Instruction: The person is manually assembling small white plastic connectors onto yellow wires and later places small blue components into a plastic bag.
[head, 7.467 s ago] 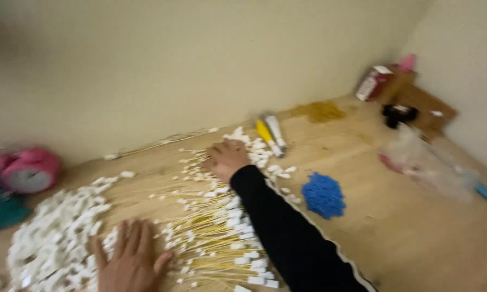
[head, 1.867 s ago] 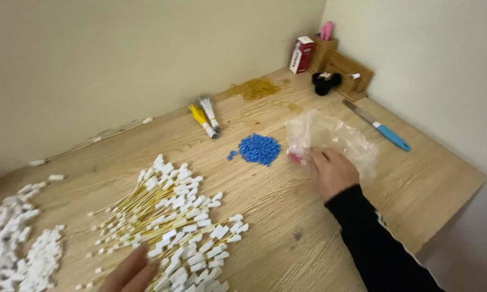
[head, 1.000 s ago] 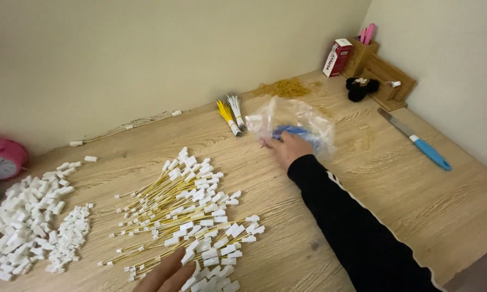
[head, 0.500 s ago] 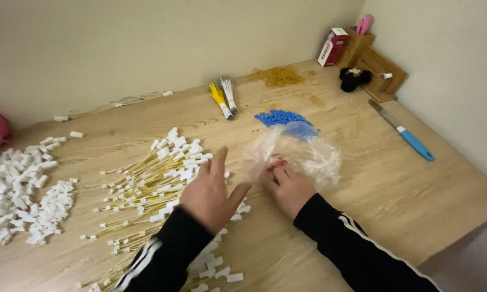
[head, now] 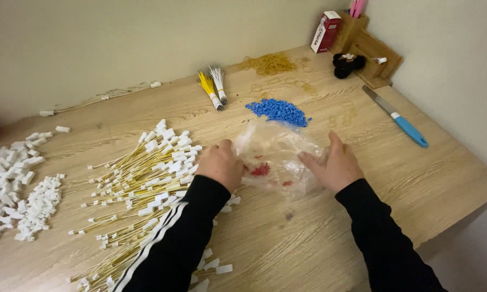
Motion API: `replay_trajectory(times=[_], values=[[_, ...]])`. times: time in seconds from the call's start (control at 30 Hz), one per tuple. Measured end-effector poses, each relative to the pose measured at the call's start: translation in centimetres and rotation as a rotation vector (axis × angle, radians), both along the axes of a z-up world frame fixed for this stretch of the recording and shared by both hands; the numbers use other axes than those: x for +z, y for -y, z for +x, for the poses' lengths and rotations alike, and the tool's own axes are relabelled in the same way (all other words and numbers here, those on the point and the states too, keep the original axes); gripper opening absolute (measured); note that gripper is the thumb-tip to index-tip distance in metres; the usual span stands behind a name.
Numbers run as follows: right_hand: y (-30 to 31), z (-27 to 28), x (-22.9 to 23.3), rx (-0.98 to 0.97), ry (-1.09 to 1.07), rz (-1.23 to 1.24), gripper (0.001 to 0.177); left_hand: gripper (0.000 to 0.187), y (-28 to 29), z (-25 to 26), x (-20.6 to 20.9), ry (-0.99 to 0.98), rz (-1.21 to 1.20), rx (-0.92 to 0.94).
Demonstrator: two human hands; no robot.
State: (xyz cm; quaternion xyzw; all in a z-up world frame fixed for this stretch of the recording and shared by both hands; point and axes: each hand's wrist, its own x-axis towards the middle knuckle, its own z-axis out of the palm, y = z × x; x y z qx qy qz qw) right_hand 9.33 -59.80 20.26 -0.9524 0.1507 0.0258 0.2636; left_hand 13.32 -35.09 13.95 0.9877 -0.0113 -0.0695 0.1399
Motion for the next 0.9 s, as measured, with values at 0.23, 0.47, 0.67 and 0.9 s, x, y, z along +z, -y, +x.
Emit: replay_trajectory(times=[0.23,0.47,0.67,0.9], values=[[-1.4,2.5,-3.2,0.194,-0.055,-0.015,0.065,0.041,0.5,-2.1,0.0,0.044,-0.253,0.064],[-5.8,2.2,-0.1,0.564,0.843,-0.411,0.019,0.027,2.7,-3.7,2.1,0.115,-0.394,0.079],[-4.9,4.9,4.6,0.515,0.449,-0.219,0.047,0.027,1.0,-3.5,2.4,0.029,-0.468,0.089],[-4.6,1.8,5.3,0.473,0.614,0.304,0.088,0.033,0.2,-3.6,2.9,-0.060,-0.486,0.103]])
